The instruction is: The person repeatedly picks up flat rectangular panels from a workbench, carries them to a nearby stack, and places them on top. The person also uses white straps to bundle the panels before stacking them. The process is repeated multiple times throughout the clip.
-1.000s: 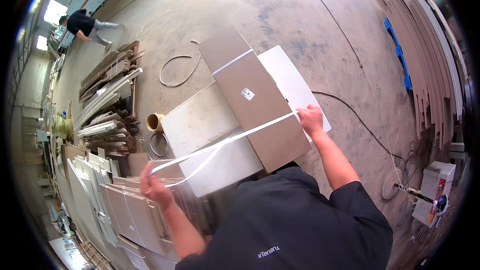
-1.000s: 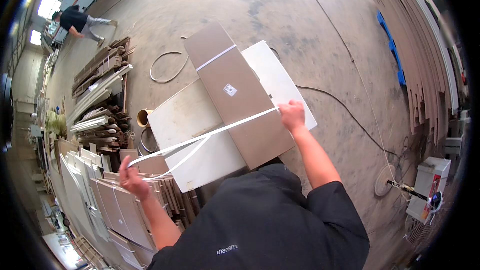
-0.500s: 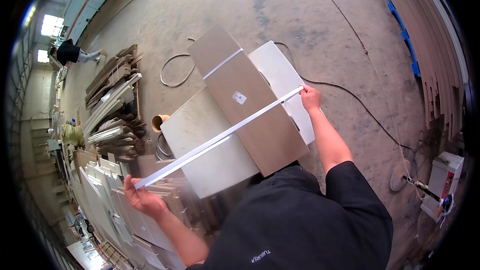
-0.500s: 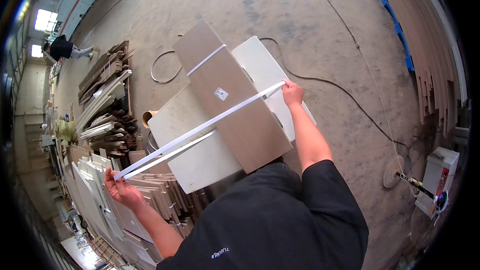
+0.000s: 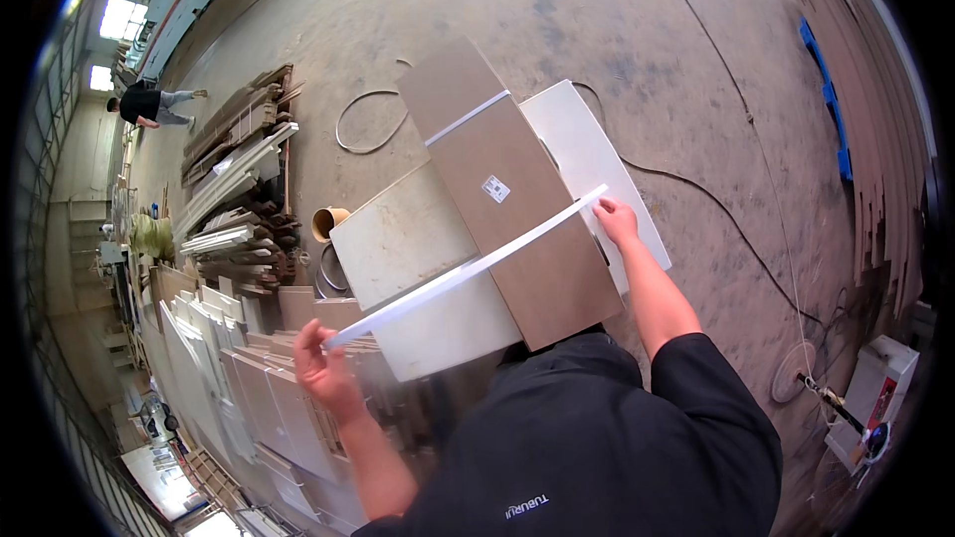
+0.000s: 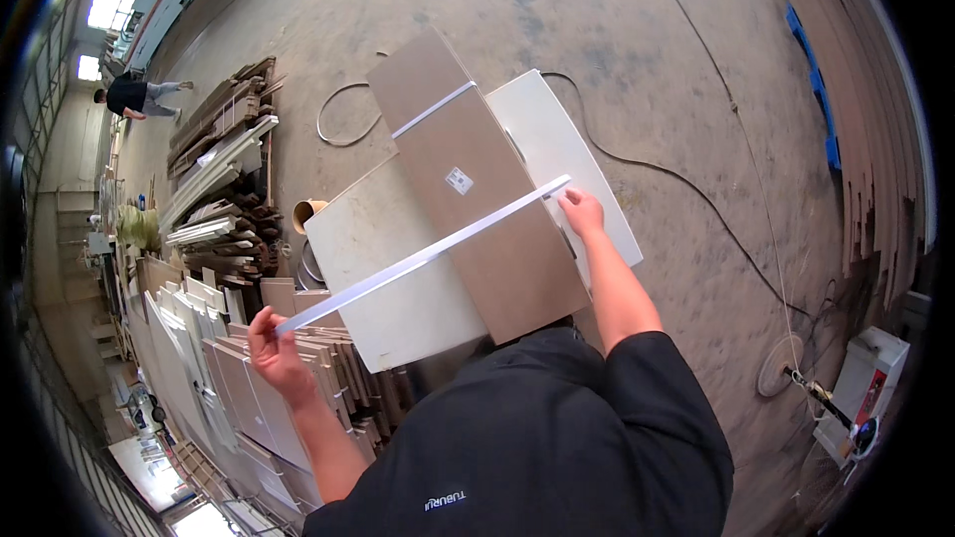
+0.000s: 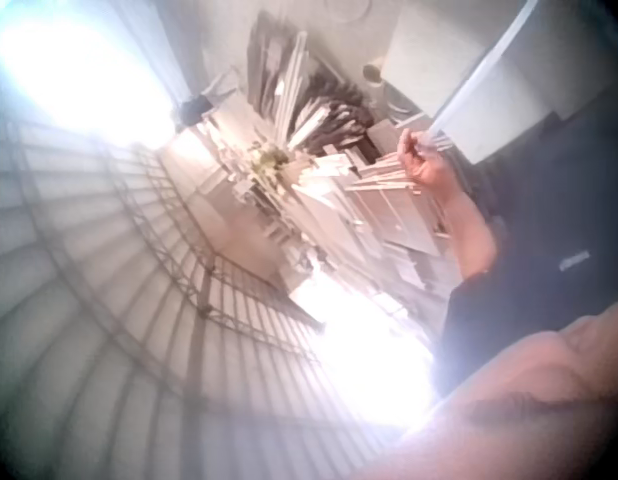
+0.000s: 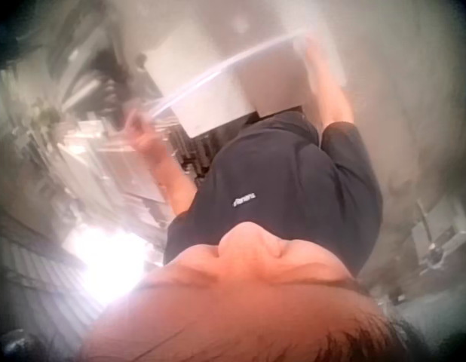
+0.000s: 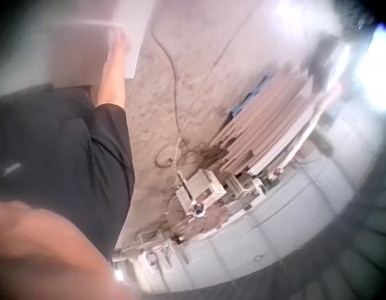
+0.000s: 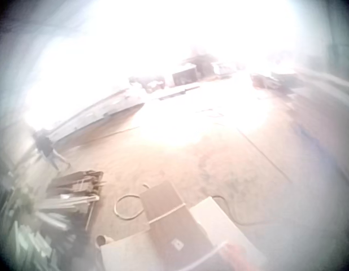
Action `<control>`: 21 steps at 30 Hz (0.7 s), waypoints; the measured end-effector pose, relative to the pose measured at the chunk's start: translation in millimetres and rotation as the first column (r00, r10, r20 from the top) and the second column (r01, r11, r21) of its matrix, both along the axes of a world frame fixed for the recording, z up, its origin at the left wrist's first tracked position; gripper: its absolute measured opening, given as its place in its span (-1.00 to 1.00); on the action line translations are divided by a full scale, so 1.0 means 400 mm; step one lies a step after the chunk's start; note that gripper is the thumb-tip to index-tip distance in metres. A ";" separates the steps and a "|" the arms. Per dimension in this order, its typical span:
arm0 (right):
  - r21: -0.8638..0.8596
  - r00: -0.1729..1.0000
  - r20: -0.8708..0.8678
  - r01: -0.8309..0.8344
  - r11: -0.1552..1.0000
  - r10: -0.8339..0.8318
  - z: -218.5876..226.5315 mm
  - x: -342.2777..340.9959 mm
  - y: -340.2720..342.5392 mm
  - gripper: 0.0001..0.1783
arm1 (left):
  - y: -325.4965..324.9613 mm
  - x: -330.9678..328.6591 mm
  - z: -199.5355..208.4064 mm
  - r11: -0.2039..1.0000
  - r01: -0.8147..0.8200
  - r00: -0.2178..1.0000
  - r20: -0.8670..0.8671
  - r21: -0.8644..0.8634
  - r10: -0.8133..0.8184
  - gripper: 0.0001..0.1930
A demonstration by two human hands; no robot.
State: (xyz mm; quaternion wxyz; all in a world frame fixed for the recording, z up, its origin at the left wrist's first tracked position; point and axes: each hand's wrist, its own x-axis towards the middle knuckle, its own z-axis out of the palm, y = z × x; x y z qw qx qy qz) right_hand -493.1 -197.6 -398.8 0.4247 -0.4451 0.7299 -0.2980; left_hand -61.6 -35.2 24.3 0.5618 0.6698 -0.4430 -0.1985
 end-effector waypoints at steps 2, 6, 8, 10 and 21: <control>0.025 0.998 -0.026 -0.050 0.998 0.050 0.040 -0.043 0.053 -0.50 | 0.003 -0.015 -0.012 0.993 0.052 0.962 0.260 0.102 -0.077 -0.64; 0.093 0.996 0.000 -0.086 0.992 0.086 0.033 -0.137 0.203 -0.51 | -0.053 -0.108 -0.020 0.967 0.135 0.802 0.550 0.216 -0.235 -0.57; 0.139 0.994 0.104 -0.057 0.989 0.042 0.035 -0.159 0.284 -0.47 | -0.059 -0.118 -0.042 0.952 0.198 0.759 0.578 0.235 -0.300 -0.59; 0.188 0.986 0.164 -0.072 0.980 0.041 0.052 -0.165 0.345 -0.42 | -0.055 -0.138 -0.065 0.936 0.240 0.797 0.499 0.256 -0.341 -0.60; 0.553 0.880 0.059 -0.423 0.718 0.472 0.215 -0.119 0.401 0.05 | 0.087 -0.215 -0.354 0.735 0.440 0.774 0.197 0.515 -0.601 -0.66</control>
